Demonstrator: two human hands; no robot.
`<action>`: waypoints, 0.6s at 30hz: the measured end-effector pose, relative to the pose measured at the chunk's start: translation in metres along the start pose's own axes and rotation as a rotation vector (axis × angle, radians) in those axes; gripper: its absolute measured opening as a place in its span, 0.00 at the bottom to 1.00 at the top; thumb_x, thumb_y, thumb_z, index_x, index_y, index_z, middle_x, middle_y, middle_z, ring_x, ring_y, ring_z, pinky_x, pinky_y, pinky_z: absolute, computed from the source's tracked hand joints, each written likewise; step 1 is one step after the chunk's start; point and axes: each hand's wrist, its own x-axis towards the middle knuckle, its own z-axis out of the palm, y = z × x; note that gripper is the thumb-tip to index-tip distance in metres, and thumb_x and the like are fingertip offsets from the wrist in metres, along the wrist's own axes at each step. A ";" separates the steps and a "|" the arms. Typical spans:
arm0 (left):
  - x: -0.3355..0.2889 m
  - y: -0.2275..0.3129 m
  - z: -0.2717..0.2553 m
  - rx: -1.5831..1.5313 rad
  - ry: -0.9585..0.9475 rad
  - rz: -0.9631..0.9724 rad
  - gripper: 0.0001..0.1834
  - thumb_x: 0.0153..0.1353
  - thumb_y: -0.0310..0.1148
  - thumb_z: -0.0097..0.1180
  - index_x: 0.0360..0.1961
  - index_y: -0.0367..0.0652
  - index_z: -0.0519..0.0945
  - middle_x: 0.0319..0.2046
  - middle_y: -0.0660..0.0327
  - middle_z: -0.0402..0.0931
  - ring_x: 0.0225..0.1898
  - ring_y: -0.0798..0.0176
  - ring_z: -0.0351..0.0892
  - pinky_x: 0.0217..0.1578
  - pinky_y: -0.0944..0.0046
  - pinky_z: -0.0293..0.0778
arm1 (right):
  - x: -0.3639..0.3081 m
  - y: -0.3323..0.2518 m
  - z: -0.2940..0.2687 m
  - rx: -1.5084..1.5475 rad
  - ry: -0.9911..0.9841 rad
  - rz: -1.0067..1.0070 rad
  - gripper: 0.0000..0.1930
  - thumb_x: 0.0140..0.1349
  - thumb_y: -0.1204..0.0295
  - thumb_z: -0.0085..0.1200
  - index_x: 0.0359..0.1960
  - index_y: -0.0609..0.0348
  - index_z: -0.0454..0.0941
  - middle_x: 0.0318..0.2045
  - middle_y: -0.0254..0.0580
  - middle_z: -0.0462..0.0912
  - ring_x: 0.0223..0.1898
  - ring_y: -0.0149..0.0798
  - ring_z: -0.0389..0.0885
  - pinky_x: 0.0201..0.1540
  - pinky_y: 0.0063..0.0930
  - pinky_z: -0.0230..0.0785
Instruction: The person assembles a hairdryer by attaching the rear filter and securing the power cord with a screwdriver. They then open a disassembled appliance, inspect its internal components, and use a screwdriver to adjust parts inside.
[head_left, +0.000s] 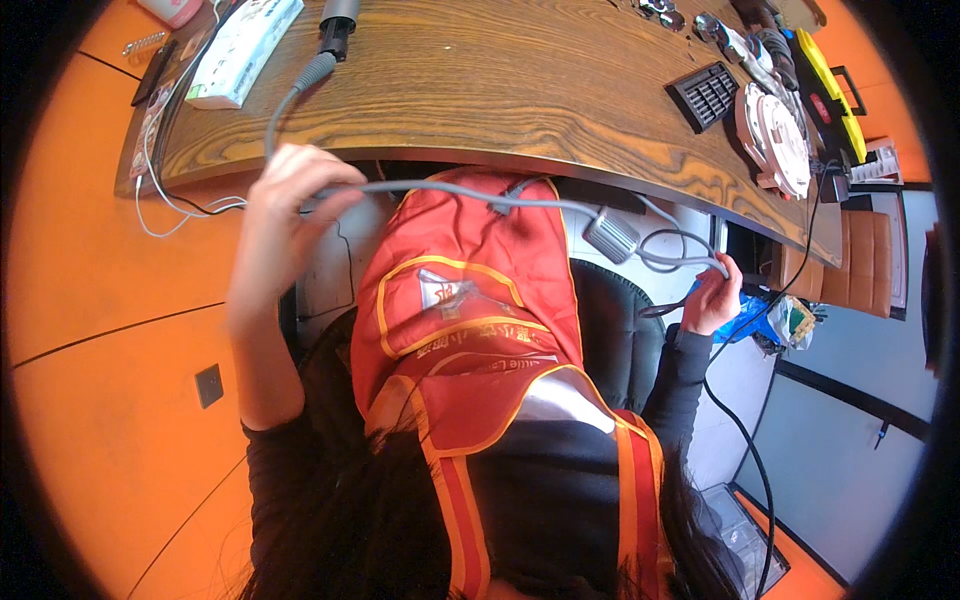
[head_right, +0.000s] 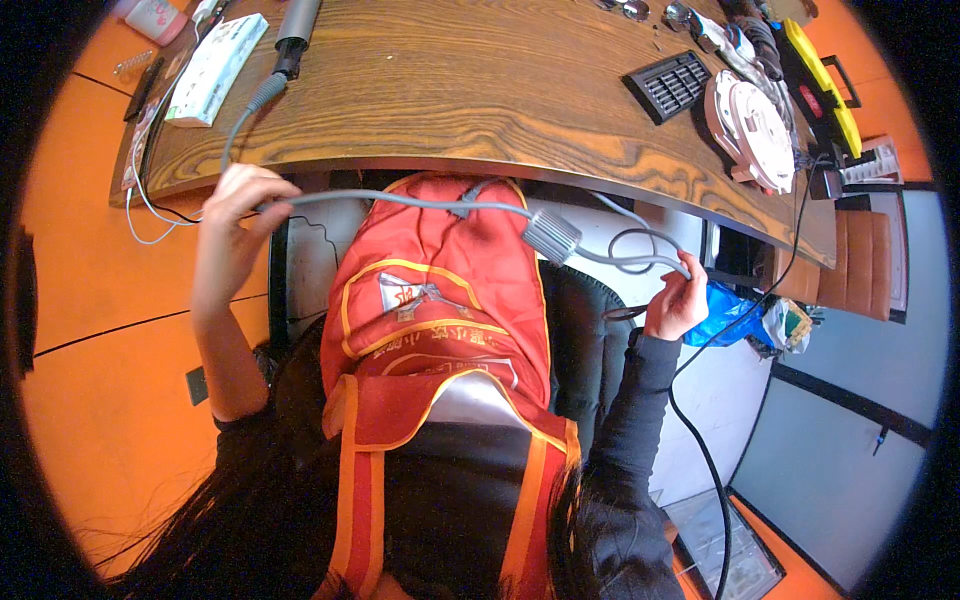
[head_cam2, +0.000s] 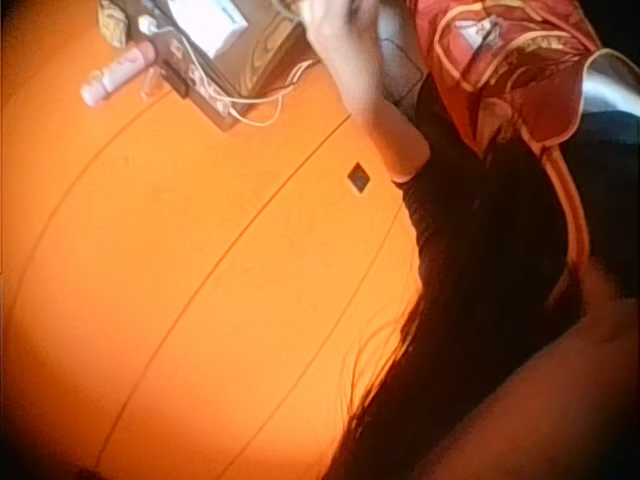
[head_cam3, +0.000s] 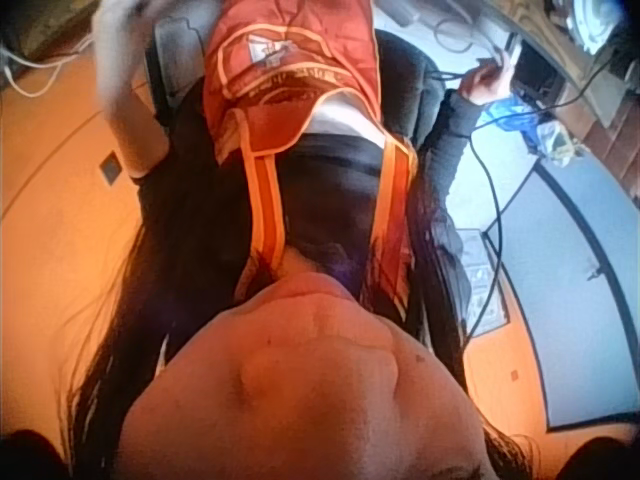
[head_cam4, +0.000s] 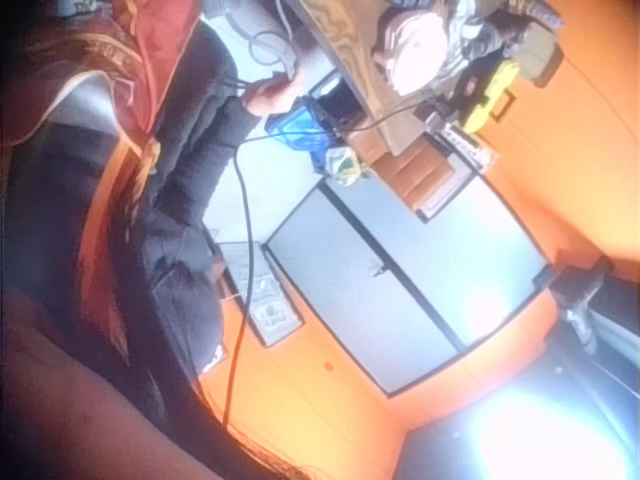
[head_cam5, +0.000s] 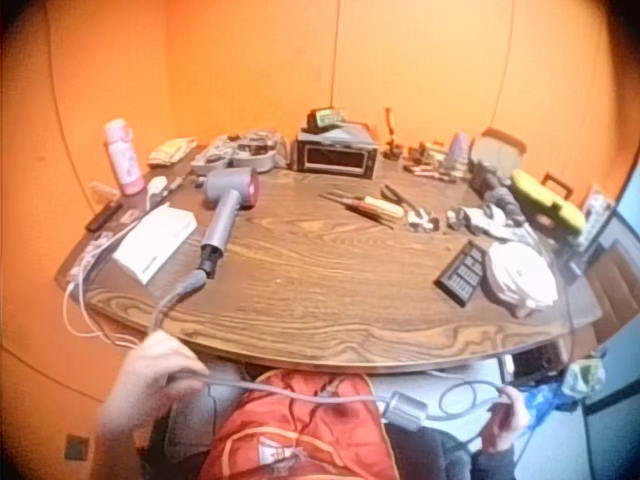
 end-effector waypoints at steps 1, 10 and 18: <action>-0.001 0.005 0.006 -0.070 -0.008 -0.059 0.08 0.49 0.26 0.59 0.33 0.38 0.77 0.31 0.58 0.74 0.35 0.56 0.71 0.37 0.62 0.66 | -0.002 -0.003 -0.001 0.057 0.038 0.080 0.10 0.65 0.76 0.40 0.43 0.64 0.72 0.33 0.40 0.78 0.23 0.27 0.73 0.28 0.19 0.67; 0.001 0.104 0.080 -0.049 -0.256 0.317 0.45 0.32 0.44 0.69 0.55 0.41 0.69 0.56 0.57 0.65 0.61 0.49 0.57 0.58 0.47 0.54 | 0.004 -0.095 0.008 0.283 0.041 -0.146 0.13 0.68 0.65 0.39 0.38 0.65 0.68 0.12 0.40 0.68 0.12 0.31 0.68 0.16 0.22 0.63; -0.006 0.105 0.132 -0.266 -0.447 0.486 0.37 0.42 0.46 0.64 0.54 0.44 0.68 0.58 0.61 0.63 0.65 0.50 0.50 0.62 0.38 0.44 | 0.018 -0.135 0.000 0.284 0.068 0.017 0.16 0.68 0.61 0.39 0.37 0.65 0.68 0.10 0.37 0.67 0.12 0.28 0.67 0.16 0.22 0.65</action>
